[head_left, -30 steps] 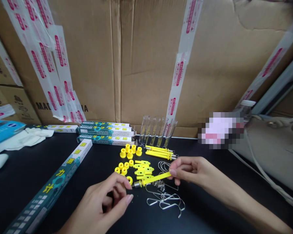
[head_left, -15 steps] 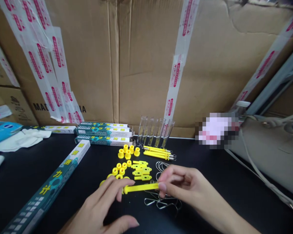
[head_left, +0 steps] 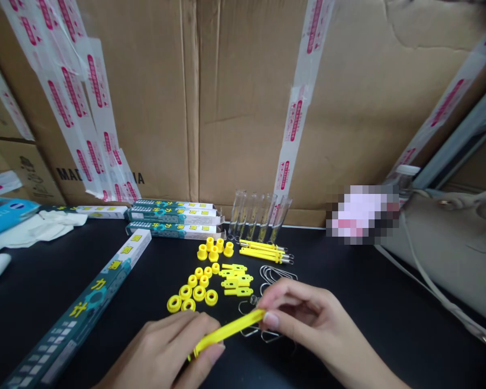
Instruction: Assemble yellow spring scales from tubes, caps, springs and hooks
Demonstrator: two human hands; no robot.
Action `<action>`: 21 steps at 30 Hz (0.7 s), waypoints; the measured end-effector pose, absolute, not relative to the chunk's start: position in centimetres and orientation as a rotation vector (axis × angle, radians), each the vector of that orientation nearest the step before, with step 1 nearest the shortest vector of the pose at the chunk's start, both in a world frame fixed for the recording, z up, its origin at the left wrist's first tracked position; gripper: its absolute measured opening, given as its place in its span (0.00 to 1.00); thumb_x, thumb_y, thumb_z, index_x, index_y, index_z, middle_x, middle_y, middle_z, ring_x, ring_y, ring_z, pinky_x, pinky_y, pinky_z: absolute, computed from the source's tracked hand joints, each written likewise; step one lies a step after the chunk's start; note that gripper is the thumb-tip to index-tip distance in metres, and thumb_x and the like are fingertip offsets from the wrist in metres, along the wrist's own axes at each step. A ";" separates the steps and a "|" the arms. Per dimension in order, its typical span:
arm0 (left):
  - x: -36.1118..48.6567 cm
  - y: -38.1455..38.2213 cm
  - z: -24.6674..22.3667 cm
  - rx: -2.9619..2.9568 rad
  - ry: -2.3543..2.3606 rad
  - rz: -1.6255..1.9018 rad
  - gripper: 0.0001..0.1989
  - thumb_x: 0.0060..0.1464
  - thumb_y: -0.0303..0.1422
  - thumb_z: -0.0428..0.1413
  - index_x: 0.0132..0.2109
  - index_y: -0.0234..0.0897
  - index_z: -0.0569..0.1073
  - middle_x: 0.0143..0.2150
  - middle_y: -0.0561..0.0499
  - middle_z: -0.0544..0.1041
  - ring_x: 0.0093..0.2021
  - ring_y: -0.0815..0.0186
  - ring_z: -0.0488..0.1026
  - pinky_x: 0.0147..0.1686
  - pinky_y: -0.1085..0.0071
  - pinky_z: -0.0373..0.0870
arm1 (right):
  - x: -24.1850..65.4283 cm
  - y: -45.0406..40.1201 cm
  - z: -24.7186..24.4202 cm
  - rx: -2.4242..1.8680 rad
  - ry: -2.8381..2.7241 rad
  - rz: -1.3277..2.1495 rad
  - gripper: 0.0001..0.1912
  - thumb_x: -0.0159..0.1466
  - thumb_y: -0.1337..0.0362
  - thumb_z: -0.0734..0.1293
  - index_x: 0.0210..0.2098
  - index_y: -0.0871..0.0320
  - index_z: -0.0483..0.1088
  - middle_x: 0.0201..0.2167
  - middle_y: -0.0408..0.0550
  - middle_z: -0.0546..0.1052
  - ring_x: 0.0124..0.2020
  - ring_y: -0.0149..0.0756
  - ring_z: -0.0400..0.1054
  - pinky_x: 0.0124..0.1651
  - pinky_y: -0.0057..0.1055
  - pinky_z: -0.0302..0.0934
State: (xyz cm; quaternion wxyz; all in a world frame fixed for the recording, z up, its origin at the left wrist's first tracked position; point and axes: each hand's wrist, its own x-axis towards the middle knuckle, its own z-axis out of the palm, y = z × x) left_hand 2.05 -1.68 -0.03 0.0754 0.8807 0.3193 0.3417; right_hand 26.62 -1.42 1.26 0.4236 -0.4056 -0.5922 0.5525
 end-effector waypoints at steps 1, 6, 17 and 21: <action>2.1 -1.8 0.1 2.593 0.964 1.075 0.13 0.72 0.36 0.43 0.41 0.44 0.71 0.30 0.60 0.78 0.28 0.71 0.79 0.33 0.81 0.73 | 26.6 -1.5 1.0 -1.039 -1.512 1.307 0.08 0.63 0.56 0.74 0.38 0.53 0.77 0.32 0.44 0.83 0.35 0.35 0.78 0.40 0.27 0.70; 1.5 -1.6 0.7 2.326 1.005 1.086 0.13 0.70 0.31 0.44 0.38 0.43 0.70 0.29 0.59 0.75 0.29 0.72 0.76 0.30 0.82 0.70 | 26.2 -1.6 -0.2 -1.067 -1.874 0.450 0.07 0.71 0.64 0.64 0.46 0.52 0.74 0.35 0.47 0.82 0.37 0.41 0.75 0.41 0.37 0.70; 1.5 -1.8 0.1 2.224 1.092 1.060 0.12 0.70 0.33 0.43 0.39 0.43 0.69 0.32 0.57 0.74 0.32 0.70 0.76 0.35 0.80 0.71 | 20.6 0.7 -1.2 -1.130 -2.235 -0.209 0.08 0.66 0.59 0.71 0.42 0.54 0.78 0.48 0.55 0.78 0.43 0.55 0.66 0.40 0.55 0.68; 1.6 -1.9 0.5 2.250 1.065 1.089 0.12 0.70 0.32 0.43 0.43 0.44 0.71 0.36 0.56 0.77 0.35 0.69 0.78 0.37 0.81 0.73 | 20.8 0.8 -1.8 -1.074 -2.126 0.027 0.03 0.65 0.66 0.71 0.39 0.52 0.75 0.49 0.53 0.77 0.47 0.53 0.67 0.46 0.55 0.70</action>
